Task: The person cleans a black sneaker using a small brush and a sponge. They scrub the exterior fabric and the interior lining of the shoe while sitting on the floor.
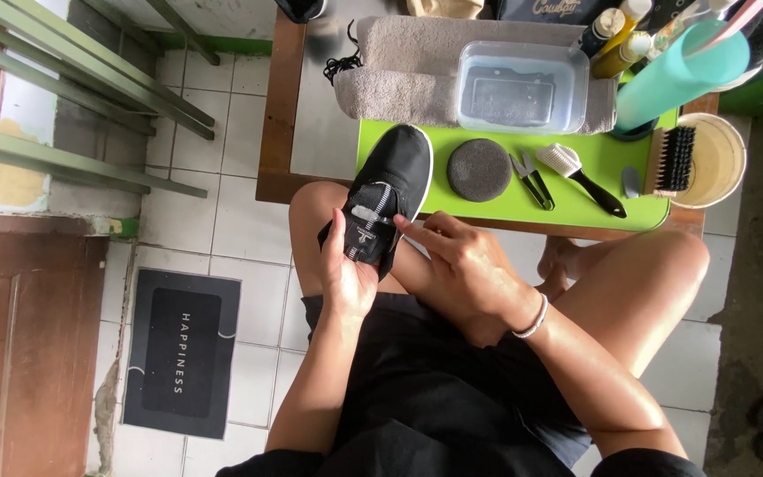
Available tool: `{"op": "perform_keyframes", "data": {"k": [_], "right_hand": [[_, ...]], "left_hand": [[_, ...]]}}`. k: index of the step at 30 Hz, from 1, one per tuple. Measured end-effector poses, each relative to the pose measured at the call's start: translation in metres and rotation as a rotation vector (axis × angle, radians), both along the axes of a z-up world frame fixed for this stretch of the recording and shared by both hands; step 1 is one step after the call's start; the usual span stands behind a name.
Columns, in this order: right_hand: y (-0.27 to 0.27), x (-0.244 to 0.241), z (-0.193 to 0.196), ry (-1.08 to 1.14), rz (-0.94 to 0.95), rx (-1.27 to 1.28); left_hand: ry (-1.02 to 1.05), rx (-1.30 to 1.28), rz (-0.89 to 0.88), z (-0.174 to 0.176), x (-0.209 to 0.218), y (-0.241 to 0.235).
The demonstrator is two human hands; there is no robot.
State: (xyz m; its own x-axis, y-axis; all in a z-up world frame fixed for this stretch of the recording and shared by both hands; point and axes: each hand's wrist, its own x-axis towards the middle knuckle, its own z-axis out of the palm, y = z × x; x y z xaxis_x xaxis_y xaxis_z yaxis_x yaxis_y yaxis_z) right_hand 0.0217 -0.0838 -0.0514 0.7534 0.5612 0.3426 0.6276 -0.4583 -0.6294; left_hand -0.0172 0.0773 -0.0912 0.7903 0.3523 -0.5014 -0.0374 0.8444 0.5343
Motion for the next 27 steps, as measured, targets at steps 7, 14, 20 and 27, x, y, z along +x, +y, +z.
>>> {"op": "perform_keyframes", "data": {"k": [7, 14, 20, 27], "right_hand": [[-0.002, -0.001, -0.009, 0.069, -0.007, 0.011], [-0.006, 0.012, -0.010, 0.006, -0.020, -0.031], [-0.005, 0.011, -0.010, 0.021, -0.011, -0.053], [-0.012, 0.016, -0.016, -0.014, -0.095, -0.162]], "left_hand": [[-0.046, -0.065, -0.054, -0.008, -0.002, 0.006], [-0.057, -0.140, -0.026, -0.006, -0.001, 0.004], [-0.027, -0.177, -0.080, -0.004, -0.001, 0.007], [0.074, -0.150, -0.151, -0.021, 0.001, 0.013]]}}
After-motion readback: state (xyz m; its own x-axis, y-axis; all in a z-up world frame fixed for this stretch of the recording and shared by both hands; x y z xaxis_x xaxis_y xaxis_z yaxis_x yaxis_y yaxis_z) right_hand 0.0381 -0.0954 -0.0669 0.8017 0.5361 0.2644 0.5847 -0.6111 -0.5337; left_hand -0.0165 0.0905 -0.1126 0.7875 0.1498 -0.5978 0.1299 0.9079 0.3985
